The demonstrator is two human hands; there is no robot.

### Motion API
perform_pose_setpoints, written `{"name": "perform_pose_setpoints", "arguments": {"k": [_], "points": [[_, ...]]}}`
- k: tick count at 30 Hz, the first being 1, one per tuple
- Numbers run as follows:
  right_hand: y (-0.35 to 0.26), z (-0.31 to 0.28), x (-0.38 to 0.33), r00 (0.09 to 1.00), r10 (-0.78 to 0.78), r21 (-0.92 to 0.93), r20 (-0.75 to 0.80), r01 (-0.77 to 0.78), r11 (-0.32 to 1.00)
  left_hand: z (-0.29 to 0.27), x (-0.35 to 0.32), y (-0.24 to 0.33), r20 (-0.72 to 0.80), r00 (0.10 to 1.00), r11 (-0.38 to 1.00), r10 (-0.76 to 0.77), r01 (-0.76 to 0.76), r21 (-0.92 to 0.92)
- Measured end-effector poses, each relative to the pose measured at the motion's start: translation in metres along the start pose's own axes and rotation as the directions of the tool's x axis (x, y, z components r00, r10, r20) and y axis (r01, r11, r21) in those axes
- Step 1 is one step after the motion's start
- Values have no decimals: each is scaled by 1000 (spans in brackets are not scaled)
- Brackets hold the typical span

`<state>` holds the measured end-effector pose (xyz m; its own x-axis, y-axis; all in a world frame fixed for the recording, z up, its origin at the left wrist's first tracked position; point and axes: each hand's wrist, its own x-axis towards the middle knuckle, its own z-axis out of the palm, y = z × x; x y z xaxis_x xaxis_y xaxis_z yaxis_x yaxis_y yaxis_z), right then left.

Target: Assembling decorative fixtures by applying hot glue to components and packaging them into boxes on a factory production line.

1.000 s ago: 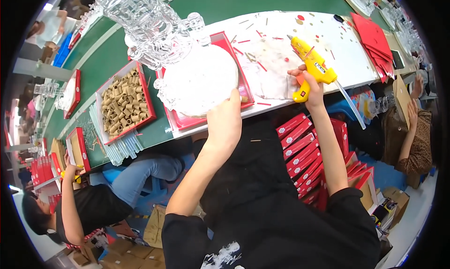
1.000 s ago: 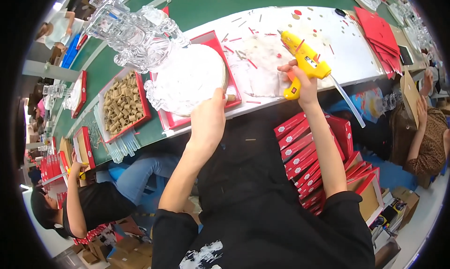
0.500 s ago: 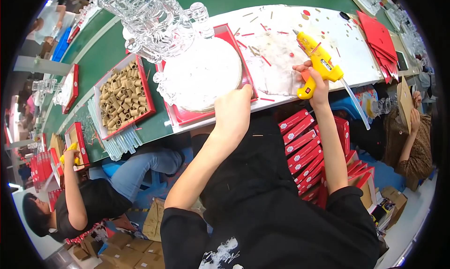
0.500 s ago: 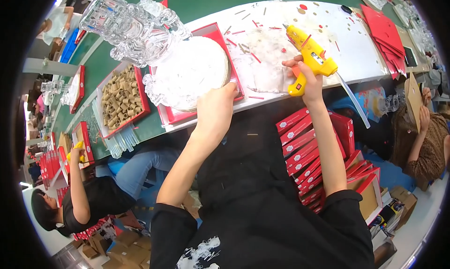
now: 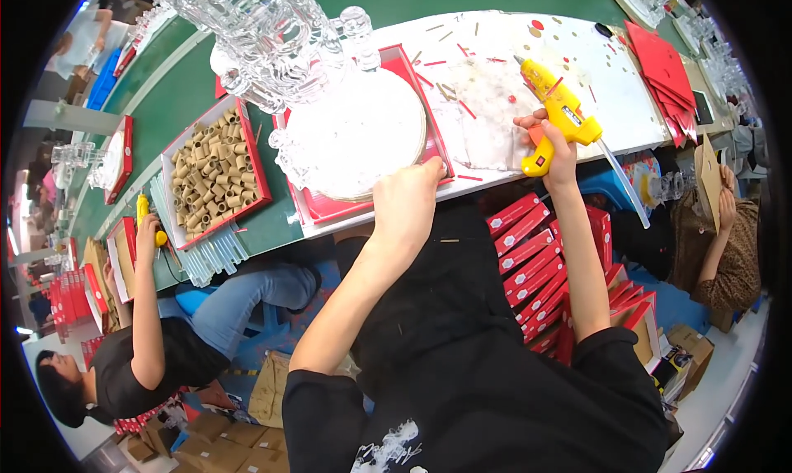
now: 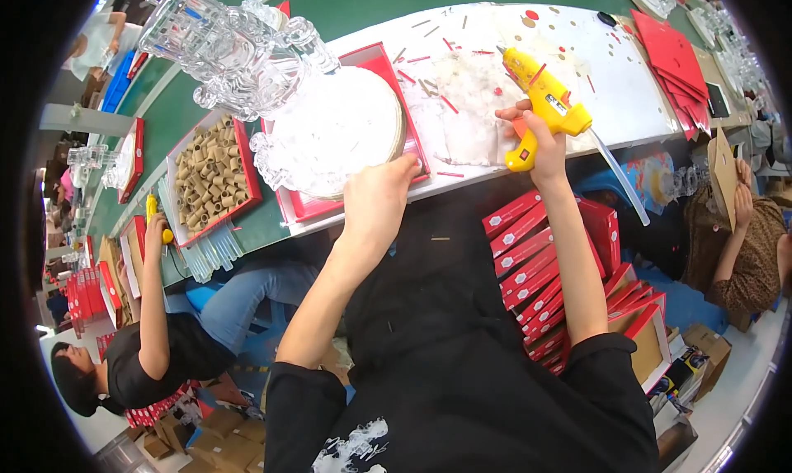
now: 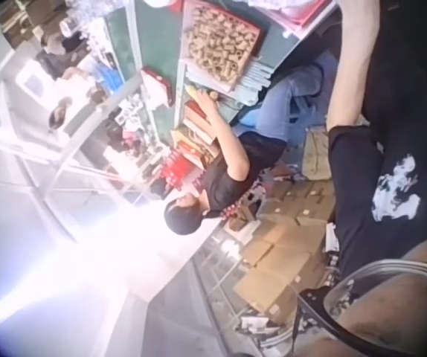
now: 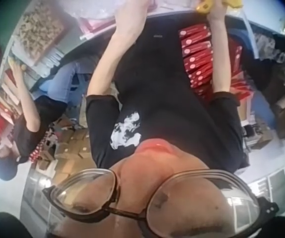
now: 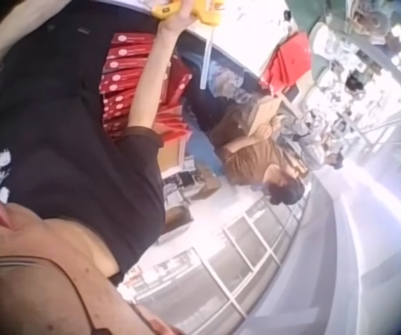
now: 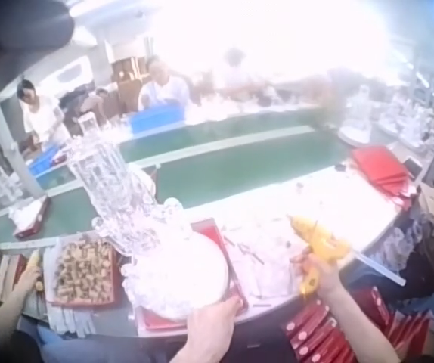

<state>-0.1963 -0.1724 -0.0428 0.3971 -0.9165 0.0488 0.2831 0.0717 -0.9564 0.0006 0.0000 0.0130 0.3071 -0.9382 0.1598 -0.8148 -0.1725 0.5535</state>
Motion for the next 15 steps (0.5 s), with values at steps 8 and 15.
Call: {"name": "perform_pose_setpoints", "arguments": {"k": [8,15], "points": [[-4,-2,-2,1000,14,-40,-26,-16,999,-1,-9,0,31,995,992,99,-96,-76],[-6,7,-6,999,8,-60,-51,-11,998,1,-12,-2,-49,986,987,157,-158,-27]]}}
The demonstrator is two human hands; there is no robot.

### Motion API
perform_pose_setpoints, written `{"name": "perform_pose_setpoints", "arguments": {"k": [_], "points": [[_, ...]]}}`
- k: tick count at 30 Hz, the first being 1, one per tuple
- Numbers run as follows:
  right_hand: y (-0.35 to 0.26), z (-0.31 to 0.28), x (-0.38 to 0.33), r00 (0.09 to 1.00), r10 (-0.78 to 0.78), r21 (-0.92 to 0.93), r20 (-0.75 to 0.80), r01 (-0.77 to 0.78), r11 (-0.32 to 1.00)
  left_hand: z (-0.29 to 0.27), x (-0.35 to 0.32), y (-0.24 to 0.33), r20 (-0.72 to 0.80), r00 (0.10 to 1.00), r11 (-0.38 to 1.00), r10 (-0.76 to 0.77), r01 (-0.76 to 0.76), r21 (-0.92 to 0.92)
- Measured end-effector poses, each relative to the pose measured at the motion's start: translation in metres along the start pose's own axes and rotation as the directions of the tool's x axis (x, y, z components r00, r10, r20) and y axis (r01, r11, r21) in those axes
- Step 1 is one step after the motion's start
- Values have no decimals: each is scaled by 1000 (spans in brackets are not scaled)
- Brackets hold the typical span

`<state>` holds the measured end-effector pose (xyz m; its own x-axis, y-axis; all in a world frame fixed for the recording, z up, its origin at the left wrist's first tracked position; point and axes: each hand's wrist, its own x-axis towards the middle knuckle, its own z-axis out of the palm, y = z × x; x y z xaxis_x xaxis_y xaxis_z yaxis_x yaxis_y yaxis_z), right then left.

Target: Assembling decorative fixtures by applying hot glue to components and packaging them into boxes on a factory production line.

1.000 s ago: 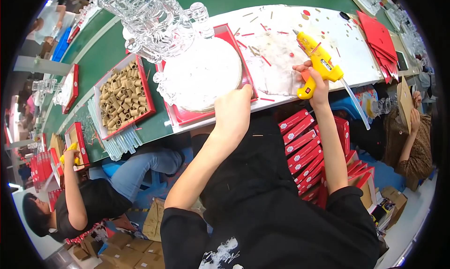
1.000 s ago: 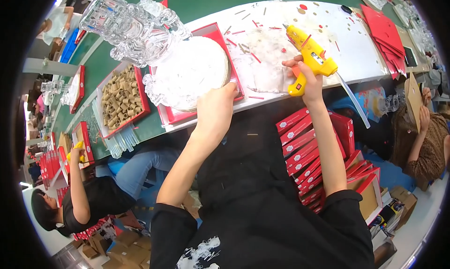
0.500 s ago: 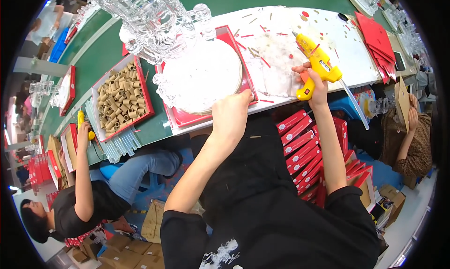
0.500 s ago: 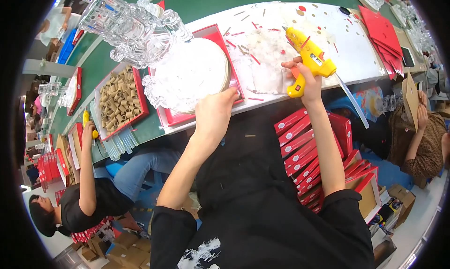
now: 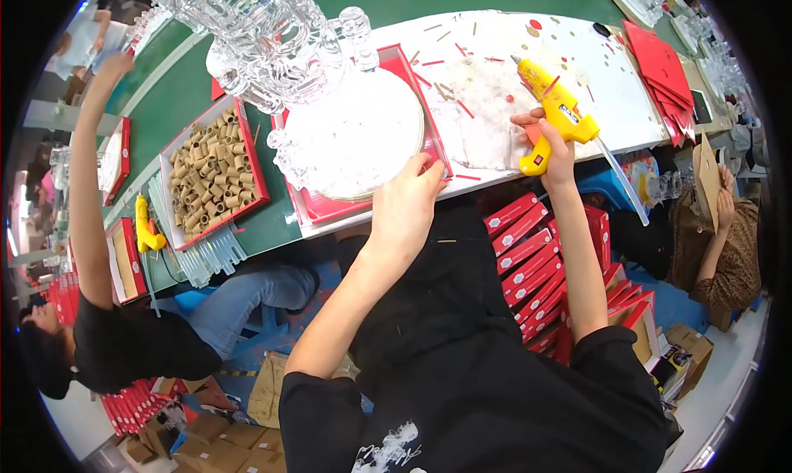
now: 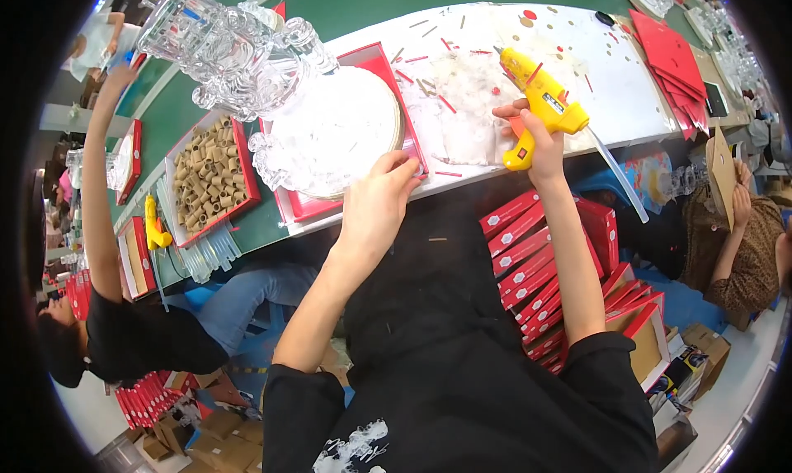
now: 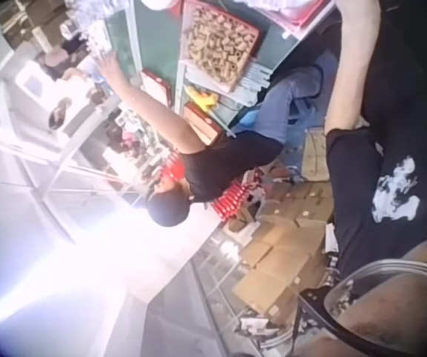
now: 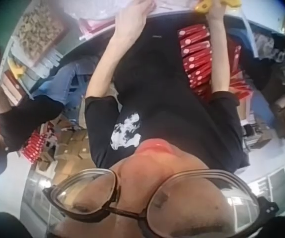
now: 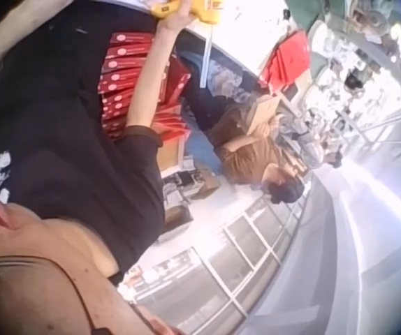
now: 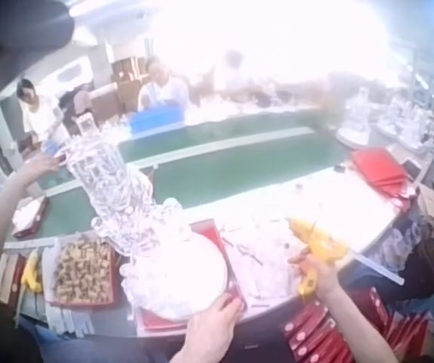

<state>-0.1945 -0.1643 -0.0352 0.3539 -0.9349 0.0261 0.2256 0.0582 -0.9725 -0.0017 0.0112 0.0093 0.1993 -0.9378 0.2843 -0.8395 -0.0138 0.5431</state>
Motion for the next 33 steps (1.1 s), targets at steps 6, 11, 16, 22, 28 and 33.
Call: {"name": "perform_pose_setpoints", "arguments": {"k": [6,11,16,22,28,33], "points": [[1,-1,6,1000,-7,-7,11,7,1000,0,3,0,95,995,999,-40,42,-17],[4,-2,5,1000,-16,46,-23,17,999,-26,-10,-6,46,988,957,147,-131,-259],[-2,-7,2,997,-56,66,-46,59,996,-94,20,-4,-650,759,964,43,-203,-173],[10,0,6,999,-34,118,-3,34,992,-150,132,-26,-656,742,990,137,-131,58],[15,-6,3,1000,-22,115,-17,24,993,-222,226,-68,-397,917,998,45,-59,-23],[16,-8,3,1000,-1,142,-17,3,990,-250,252,-77,-754,656,996,26,-81,-37]]}}
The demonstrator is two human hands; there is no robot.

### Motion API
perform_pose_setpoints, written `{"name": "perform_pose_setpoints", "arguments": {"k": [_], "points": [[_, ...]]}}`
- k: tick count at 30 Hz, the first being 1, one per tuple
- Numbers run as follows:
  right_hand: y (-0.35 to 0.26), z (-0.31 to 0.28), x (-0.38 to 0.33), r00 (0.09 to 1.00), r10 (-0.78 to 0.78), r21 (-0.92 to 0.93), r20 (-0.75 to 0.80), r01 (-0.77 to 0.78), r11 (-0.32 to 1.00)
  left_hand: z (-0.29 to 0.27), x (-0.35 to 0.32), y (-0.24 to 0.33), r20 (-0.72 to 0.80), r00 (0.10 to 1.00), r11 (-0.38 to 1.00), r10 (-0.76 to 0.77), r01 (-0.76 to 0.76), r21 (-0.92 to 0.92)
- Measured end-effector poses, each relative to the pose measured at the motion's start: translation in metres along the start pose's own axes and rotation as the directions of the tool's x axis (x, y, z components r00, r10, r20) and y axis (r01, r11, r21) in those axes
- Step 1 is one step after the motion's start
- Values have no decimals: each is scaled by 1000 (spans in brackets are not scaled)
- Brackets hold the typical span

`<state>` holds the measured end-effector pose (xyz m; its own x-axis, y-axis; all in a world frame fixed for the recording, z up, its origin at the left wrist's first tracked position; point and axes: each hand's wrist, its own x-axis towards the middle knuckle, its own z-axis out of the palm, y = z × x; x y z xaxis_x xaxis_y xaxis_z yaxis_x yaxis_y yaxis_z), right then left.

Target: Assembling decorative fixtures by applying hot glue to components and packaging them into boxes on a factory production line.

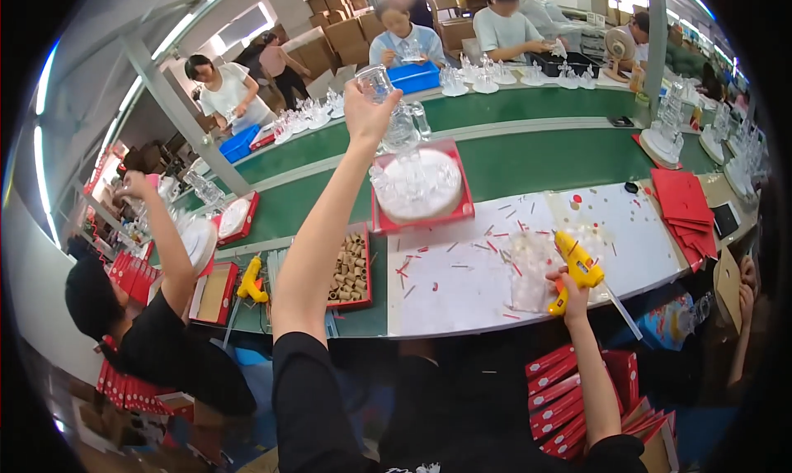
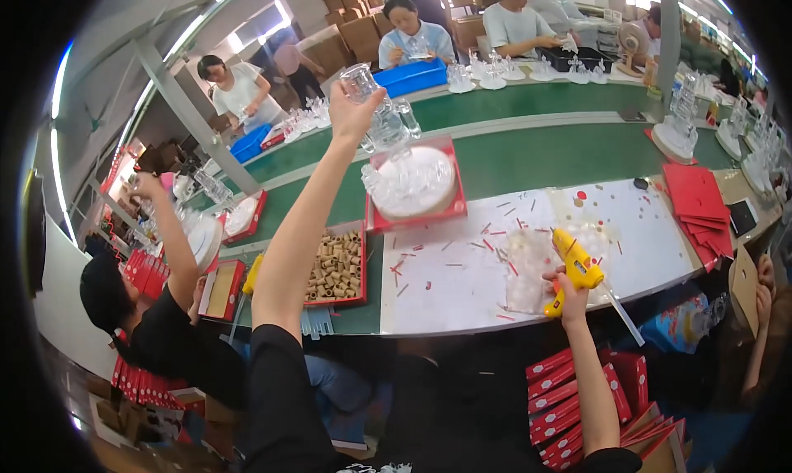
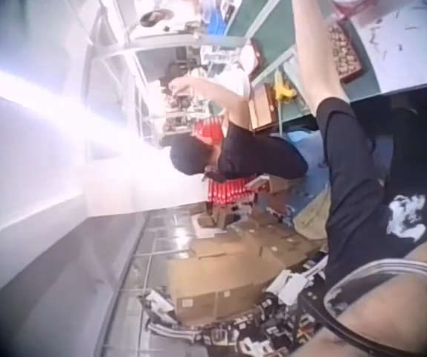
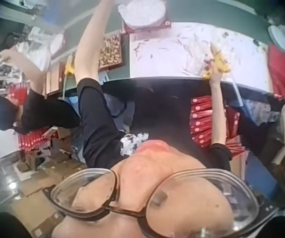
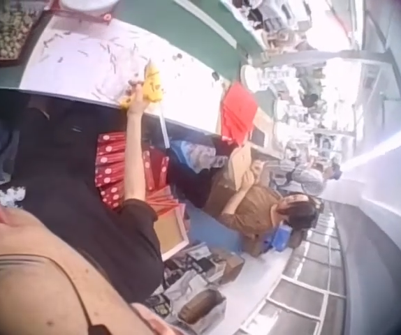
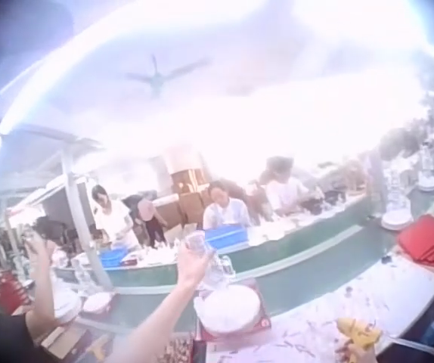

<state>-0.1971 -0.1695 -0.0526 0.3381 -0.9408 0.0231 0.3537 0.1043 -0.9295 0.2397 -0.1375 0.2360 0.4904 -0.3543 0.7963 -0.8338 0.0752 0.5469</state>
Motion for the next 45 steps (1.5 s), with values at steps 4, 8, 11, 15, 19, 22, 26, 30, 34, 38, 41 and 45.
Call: {"name": "perform_pose_setpoints", "arguments": {"k": [4,8,11,15,19,22,26,30,34,38,41,45], "points": [[-3,4,2,1000,1,-26,5,-1,1000,15,0,-17,-51,995,994,89,-85,64],[-2,3,4,1000,-26,-20,-17,26,999,36,-19,-40,65,993,986,-97,87,141],[-2,7,4,999,-41,-33,-30,40,999,45,-12,-63,24,992,985,-121,117,130],[-8,5,6,1000,1,-26,0,-1,1000,56,6,-97,157,986,998,-55,56,-4],[-3,1,-2,999,32,-28,12,-31,999,66,8,-138,205,977,998,-56,59,-9],[-4,-5,-4,999,24,-47,-34,-25,999,91,-8,-146,349,920,974,-180,216,-65],[1,1,1,1000,22,-18,-19,-22,1000,108,-52,-157,387,902,978,-190,209,-8],[-4,0,6,998,15,-60,-54,-18,998,102,-107,-143,597,802,989,22,-104,104],[1,13,8,999,30,-44,20,-29,999,65,-153,-153,870,491,918,36,-361,166],[24,-15,9,984,160,-37,-75,-163,986,73,-171,-160,802,597,934,22,-299,197],[30,-45,10,999,27,7,-42,-26,1000,102,-189,-135,654,756,910,-18,-258,323],[16,-36,6,999,-5,-96,-42,1,995,112,-195,-138,637,766,936,-85,-158,314]]}}
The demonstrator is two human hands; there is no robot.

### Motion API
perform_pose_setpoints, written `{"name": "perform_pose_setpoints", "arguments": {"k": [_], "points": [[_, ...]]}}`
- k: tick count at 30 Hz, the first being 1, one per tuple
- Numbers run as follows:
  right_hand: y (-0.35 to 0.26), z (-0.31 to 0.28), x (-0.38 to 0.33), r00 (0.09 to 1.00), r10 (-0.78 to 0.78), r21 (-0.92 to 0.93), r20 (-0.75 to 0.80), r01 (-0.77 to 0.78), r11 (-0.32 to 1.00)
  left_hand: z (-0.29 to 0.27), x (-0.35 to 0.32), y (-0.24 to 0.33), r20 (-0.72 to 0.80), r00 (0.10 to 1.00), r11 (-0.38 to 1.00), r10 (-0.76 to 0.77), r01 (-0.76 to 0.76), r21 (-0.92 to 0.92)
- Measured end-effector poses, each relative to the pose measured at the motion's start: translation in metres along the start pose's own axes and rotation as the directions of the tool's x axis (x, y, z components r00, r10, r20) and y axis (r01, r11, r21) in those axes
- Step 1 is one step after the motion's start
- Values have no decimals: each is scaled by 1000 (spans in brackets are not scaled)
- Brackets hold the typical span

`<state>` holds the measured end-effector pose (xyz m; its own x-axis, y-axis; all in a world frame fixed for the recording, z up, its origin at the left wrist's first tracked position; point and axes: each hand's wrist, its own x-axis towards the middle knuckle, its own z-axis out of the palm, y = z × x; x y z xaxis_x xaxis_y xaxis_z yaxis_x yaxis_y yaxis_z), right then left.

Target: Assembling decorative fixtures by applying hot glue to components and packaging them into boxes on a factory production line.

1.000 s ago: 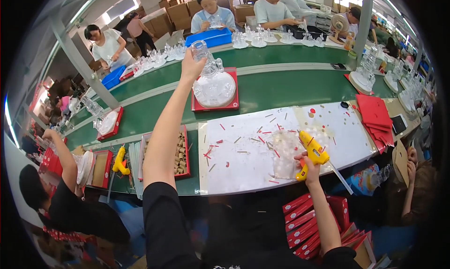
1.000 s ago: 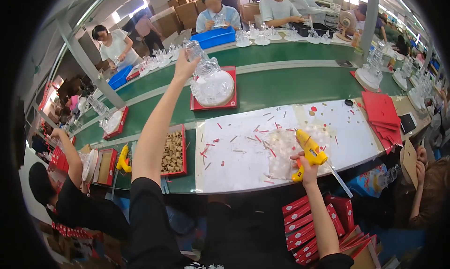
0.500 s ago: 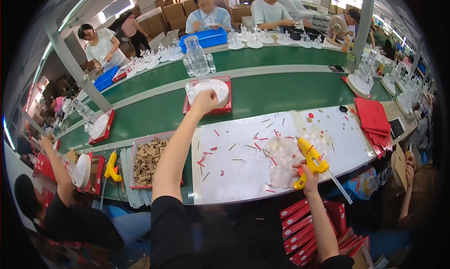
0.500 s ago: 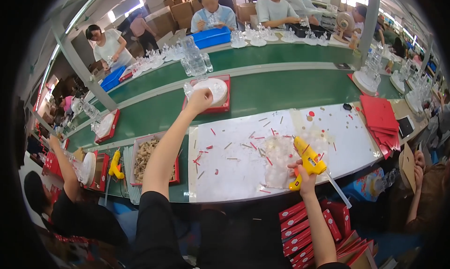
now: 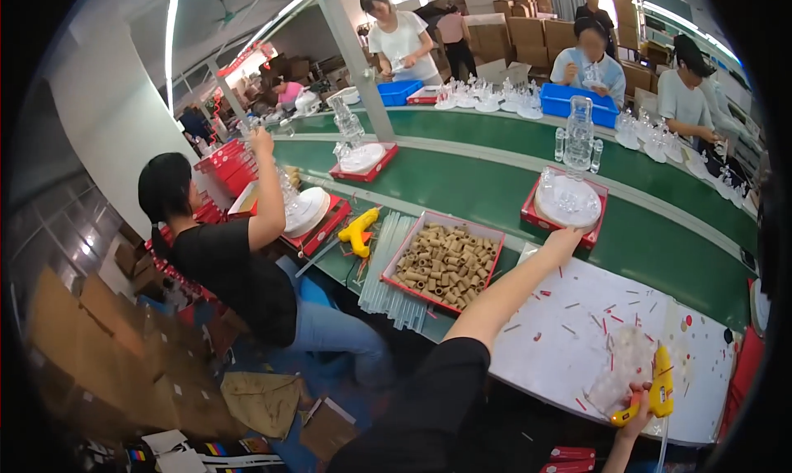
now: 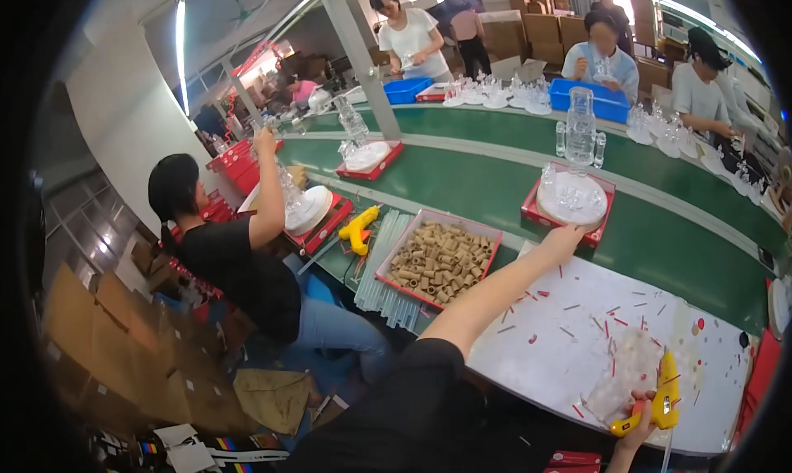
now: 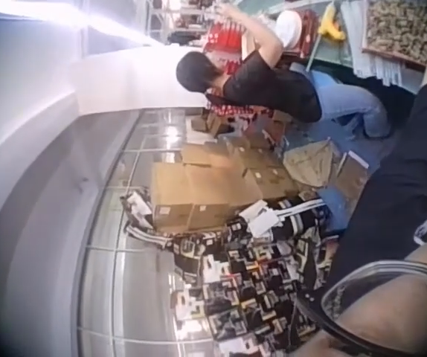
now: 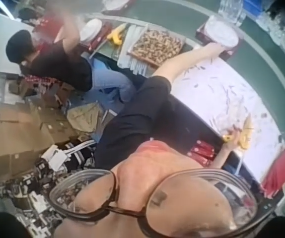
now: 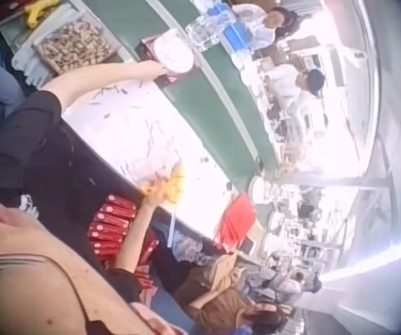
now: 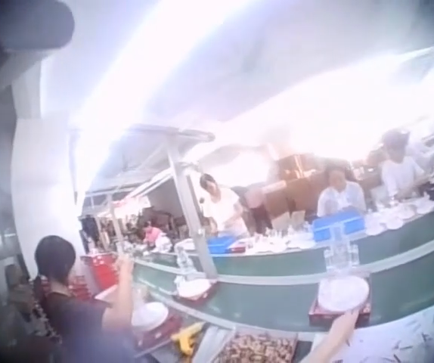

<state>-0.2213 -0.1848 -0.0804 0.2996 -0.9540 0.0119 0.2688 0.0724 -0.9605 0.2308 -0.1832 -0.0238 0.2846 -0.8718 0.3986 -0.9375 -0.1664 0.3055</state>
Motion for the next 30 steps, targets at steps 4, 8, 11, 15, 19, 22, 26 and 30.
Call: {"name": "perform_pose_setpoints", "arguments": {"k": [4,8,11,15,19,22,26,30], "points": [[9,21,9,995,12,93,96,-21,995,-14,7,-38,-115,983,979,-146,160,125],[8,12,14,999,24,42,42,-26,999,-9,7,-13,-107,985,986,-133,143,91],[9,10,12,997,25,15,78,-26,1000,-15,-10,8,-24,969,965,-245,242,-104],[3,10,10,1000,18,47,12,-19,999,10,-81,72,-285,953,930,-103,-9,-367],[10,-4,17,995,25,95,99,-34,995,-2,-123,88,-290,957,959,32,-111,-260],[16,-11,24,980,29,162,198,-62,985,-4,-126,77,-186,977,860,-100,-9,-510],[12,-8,20,992,52,179,115,-72,981,-4,-128,84,-274,961,895,-46,-82,-439],[10,1,17,997,5,120,-77,4,993,-5,-126,84,-245,963,857,-111,-31,-514]]}}
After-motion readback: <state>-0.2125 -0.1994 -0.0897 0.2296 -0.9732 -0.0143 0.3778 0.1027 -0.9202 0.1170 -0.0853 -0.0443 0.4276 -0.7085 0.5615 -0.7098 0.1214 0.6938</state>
